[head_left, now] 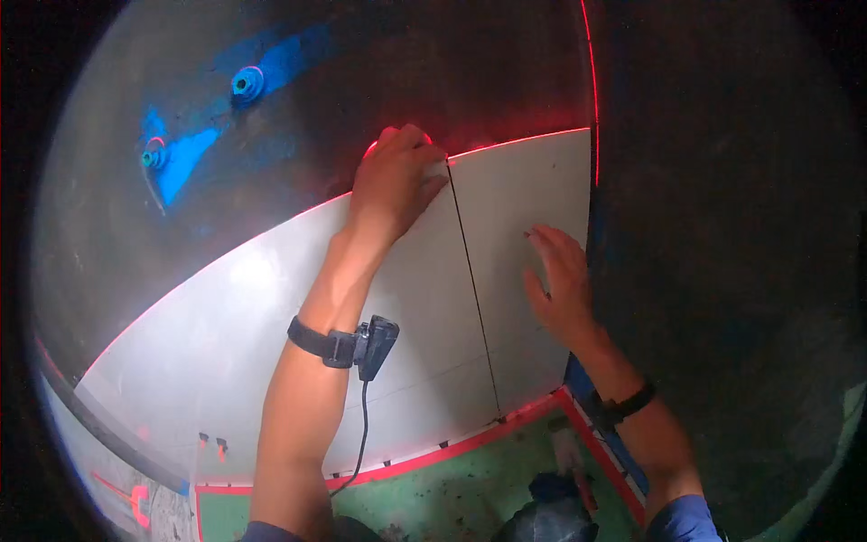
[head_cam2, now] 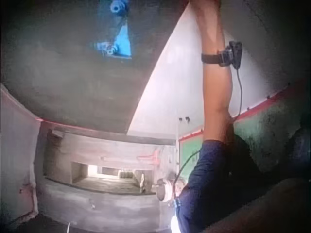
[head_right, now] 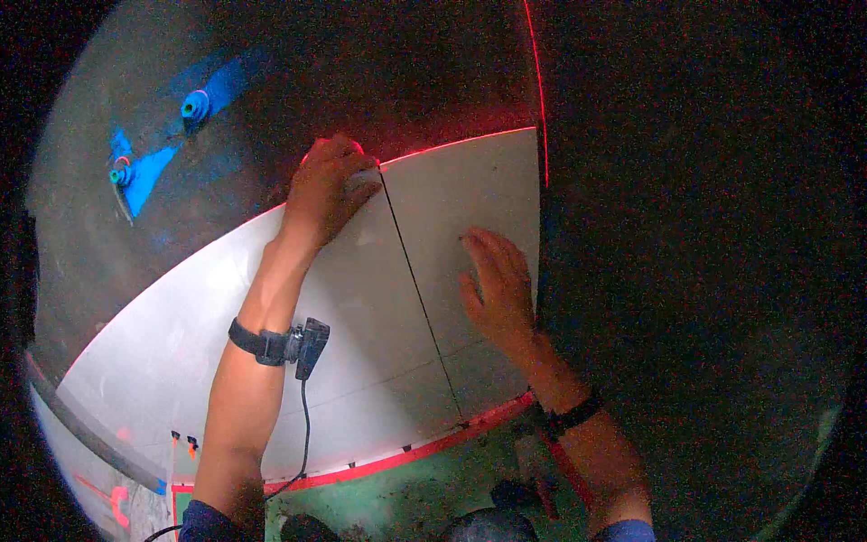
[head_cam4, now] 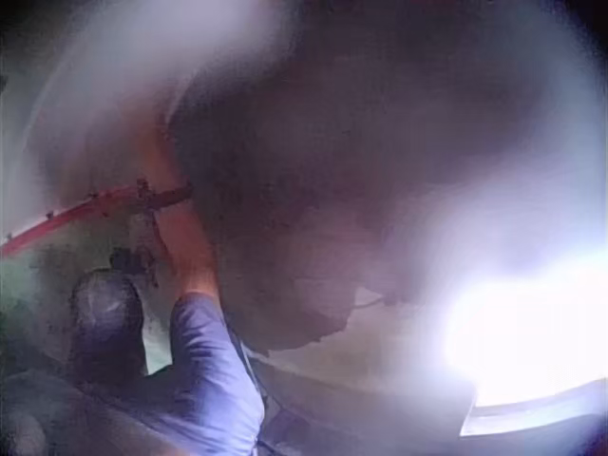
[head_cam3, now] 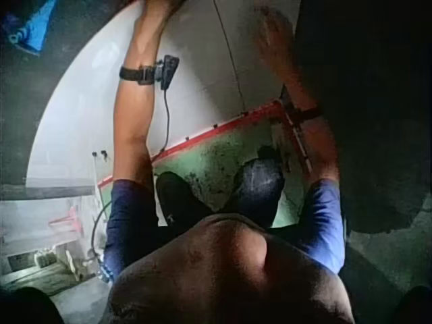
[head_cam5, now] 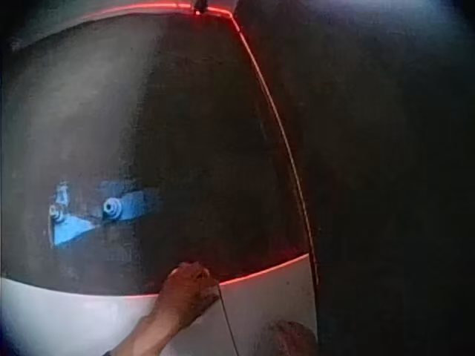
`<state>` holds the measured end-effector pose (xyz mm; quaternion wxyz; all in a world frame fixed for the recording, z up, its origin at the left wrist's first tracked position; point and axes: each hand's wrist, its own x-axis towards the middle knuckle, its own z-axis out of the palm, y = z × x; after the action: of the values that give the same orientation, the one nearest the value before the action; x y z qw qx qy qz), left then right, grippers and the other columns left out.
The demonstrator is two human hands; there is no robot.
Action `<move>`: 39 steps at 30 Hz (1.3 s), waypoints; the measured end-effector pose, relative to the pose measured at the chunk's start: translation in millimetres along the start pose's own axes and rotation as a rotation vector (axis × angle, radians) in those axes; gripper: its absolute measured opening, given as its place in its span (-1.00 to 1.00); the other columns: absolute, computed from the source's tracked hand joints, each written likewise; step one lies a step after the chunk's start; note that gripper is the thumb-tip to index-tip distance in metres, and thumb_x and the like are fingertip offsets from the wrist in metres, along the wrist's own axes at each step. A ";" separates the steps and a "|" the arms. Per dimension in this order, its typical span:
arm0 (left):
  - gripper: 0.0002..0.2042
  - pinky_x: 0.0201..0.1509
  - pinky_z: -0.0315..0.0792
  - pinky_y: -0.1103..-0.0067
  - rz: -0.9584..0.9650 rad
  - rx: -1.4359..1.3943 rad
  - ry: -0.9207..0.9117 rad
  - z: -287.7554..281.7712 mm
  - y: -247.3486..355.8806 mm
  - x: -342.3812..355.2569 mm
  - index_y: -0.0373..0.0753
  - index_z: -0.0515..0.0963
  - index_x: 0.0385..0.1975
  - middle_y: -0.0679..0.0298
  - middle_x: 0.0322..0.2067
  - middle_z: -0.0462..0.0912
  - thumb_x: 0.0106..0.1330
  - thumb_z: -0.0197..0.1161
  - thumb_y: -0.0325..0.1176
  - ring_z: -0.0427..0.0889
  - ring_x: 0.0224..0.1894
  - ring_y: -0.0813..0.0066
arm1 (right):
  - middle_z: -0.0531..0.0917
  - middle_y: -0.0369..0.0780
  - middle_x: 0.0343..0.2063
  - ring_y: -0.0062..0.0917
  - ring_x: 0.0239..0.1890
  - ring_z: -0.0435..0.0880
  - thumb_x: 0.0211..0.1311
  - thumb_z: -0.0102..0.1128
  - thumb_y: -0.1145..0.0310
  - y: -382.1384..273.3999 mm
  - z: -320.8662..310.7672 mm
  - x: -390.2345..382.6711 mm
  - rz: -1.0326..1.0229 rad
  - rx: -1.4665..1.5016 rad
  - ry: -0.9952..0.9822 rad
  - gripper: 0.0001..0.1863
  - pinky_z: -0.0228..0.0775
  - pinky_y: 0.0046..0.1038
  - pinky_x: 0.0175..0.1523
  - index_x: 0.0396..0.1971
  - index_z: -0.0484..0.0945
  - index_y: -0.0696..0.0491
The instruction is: Apply mortar to the back of a large tile using a trowel before installation.
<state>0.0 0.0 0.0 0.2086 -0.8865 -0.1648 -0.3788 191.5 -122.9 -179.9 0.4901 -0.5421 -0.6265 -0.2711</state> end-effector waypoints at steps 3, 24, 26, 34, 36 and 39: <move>-0.74 0.06 0.41 0.32 0.057 0.024 0.117 3.7 -2.0 -2.7 -0.19 0.63 -0.26 0.14 -0.18 0.54 0.02 0.39 -0.32 0.46 -0.04 0.12 | 0.44 -0.04 0.13 -0.11 0.20 0.36 0.04 0.20 0.45 -3.0 2.4 -1.3 -0.021 0.035 0.043 -0.45 0.12 -0.13 0.30 0.11 0.38 0.14; -0.87 -0.33 0.42 0.34 0.280 0.210 0.391 4.1 4.5 -4.1 -0.18 0.53 -0.45 0.22 -0.43 0.53 0.06 0.33 -0.35 0.54 -0.36 0.19 | 0.47 -0.03 0.08 -0.10 0.12 0.42 0.05 0.18 0.48 -35.2 7.8 -37.0 0.082 0.141 0.029 -0.54 0.27 -0.18 0.21 0.03 0.42 0.17; -0.86 -0.32 0.43 0.35 0.306 0.195 0.432 4.5 4.7 -4.7 -0.19 0.53 -0.44 0.21 -0.42 0.54 0.06 0.34 -0.34 0.55 -0.34 0.19 | 0.47 -0.03 0.08 -0.11 0.12 0.42 0.06 0.18 0.48 -32.9 10.1 -41.2 0.066 0.145 0.035 -0.54 0.28 -0.19 0.22 0.03 0.42 0.17; -0.88 -0.34 0.32 0.47 0.345 0.239 0.478 4.2 6.0 -4.7 -0.18 0.47 -0.50 0.31 -0.48 0.46 0.06 0.29 -0.36 0.46 -0.41 0.38 | 0.48 -0.03 0.07 -0.12 0.11 0.44 0.05 0.19 0.48 -36.9 14.2 -52.9 0.108 0.167 0.038 -0.55 0.30 -0.19 0.21 0.02 0.44 0.14; -0.88 -0.35 0.32 0.47 0.354 0.258 0.495 4.4 6.8 -5.0 -0.18 0.46 -0.50 0.31 -0.49 0.45 0.07 0.28 -0.37 0.45 -0.42 0.38 | 0.48 -0.04 0.07 -0.12 0.11 0.45 0.05 0.21 0.48 -38.3 13.7 -56.2 0.114 0.159 0.036 -0.55 0.31 -0.20 0.20 0.01 0.45 0.14; -0.88 -0.35 0.31 0.48 0.369 0.275 0.492 6.6 11.0 -6.0 -0.18 0.45 -0.51 0.31 -0.49 0.45 0.08 0.27 -0.38 0.45 -0.42 0.39 | 0.48 -0.06 0.07 -0.13 0.11 0.45 0.05 0.22 0.47 -38.2 11.0 -62.5 0.127 0.172 0.055 -0.56 0.32 -0.21 0.19 0.00 0.45 0.14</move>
<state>5.0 -7.0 -11.3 0.4247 -0.7469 0.0041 -0.5116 147.6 -149.3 -233.4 0.5681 -0.5290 -0.5980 -0.1996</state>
